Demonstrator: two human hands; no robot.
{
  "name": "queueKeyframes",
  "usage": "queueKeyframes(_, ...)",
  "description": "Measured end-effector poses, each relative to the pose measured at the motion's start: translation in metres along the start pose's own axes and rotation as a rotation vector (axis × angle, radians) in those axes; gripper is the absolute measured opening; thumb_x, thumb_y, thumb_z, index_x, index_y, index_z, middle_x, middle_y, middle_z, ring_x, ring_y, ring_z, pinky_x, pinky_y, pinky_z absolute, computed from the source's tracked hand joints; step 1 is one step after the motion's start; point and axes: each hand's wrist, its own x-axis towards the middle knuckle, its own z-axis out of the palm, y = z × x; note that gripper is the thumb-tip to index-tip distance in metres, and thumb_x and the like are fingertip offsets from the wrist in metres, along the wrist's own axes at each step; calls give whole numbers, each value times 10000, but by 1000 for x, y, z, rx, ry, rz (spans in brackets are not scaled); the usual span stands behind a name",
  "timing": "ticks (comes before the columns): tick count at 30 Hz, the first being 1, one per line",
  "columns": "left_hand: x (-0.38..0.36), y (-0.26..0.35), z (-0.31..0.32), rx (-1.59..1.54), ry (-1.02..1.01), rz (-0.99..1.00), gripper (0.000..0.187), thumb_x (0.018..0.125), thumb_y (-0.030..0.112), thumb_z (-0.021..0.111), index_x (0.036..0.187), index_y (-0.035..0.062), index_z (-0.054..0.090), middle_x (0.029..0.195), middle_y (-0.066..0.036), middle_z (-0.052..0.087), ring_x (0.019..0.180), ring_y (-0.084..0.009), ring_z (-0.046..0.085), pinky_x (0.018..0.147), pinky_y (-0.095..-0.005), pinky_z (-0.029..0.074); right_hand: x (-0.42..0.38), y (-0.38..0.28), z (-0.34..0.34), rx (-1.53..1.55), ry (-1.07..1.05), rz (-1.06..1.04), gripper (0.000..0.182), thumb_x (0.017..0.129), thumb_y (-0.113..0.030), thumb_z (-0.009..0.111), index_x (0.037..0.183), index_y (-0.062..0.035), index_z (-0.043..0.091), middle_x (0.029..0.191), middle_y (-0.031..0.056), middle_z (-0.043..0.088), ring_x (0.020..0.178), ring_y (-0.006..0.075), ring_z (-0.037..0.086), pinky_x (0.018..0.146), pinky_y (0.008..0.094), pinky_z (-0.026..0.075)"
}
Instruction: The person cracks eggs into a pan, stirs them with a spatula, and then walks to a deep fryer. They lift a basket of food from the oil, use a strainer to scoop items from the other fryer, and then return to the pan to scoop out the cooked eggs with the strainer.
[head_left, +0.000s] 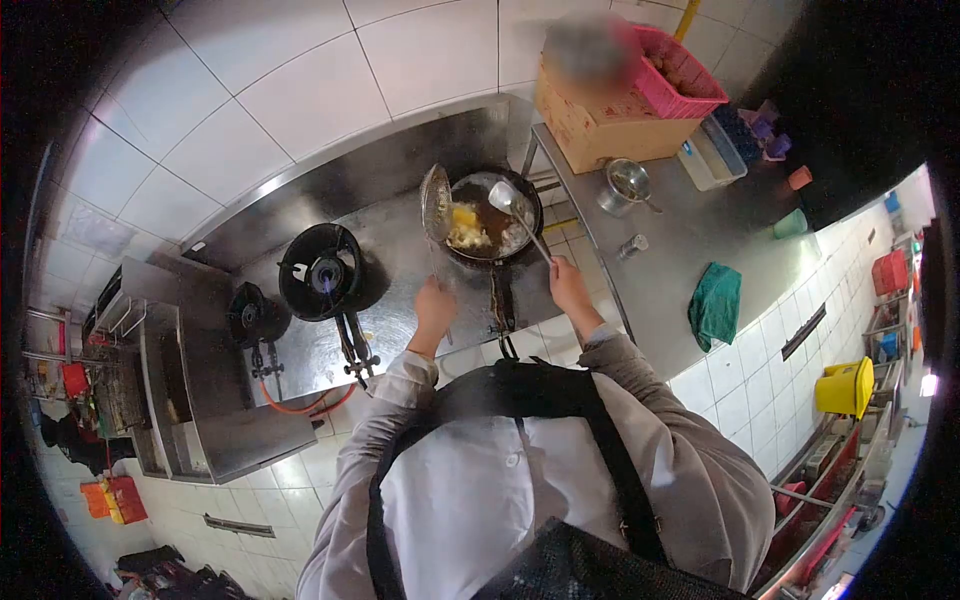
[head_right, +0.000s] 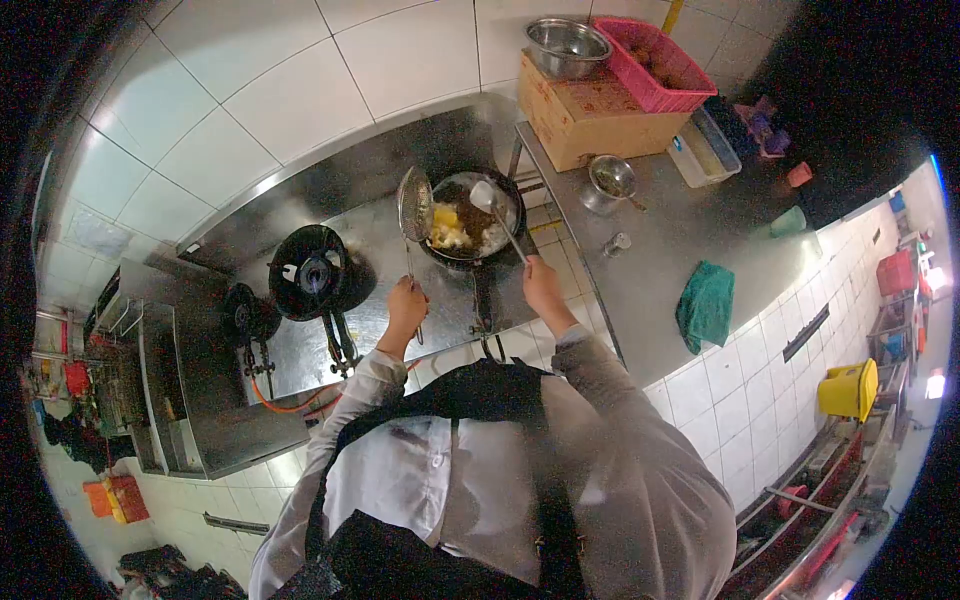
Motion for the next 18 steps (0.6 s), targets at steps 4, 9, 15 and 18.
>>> queueKeyframes(4,0,9,-3,-69,-40,-65,146,903,137,446,920,18,527,598,-112,581,457,-214,565,416,-344,442,-3,19,20,65,-33,43,264,912,-216,455,1059,-31,573,918,220,629,870,377,604,738,462,480)
queueKeyframes(9,-2,47,-21,-146,-154,-321,176,803,133,501,894,-9,554,772,-205,624,746,-344,629,638,-427,484,-5,19,59,301,-239,316,291,926,-231,439,1091,-22,556,936,198,629,896,369,595,732,452,478)
queueKeyframes(15,4,7,5,-50,-124,-10,216,835,162,465,871,-35,543,790,-256,611,759,-419,602,654,-477,468,-8,-16,59,861,-403,570,215,929,-224,460,1102,-109,513,607,4,451,400,94,377,329,264,274)
queueKeyframes(18,12,-12,20,-69,-65,-10,167,903,111,418,974,-3,517,584,-111,552,454,-197,546,399,-331,418,0,-2,70,945,-329,496,215,930,-228,457,1107,-116,506,605,0,445,396,87,367,327,253,263)
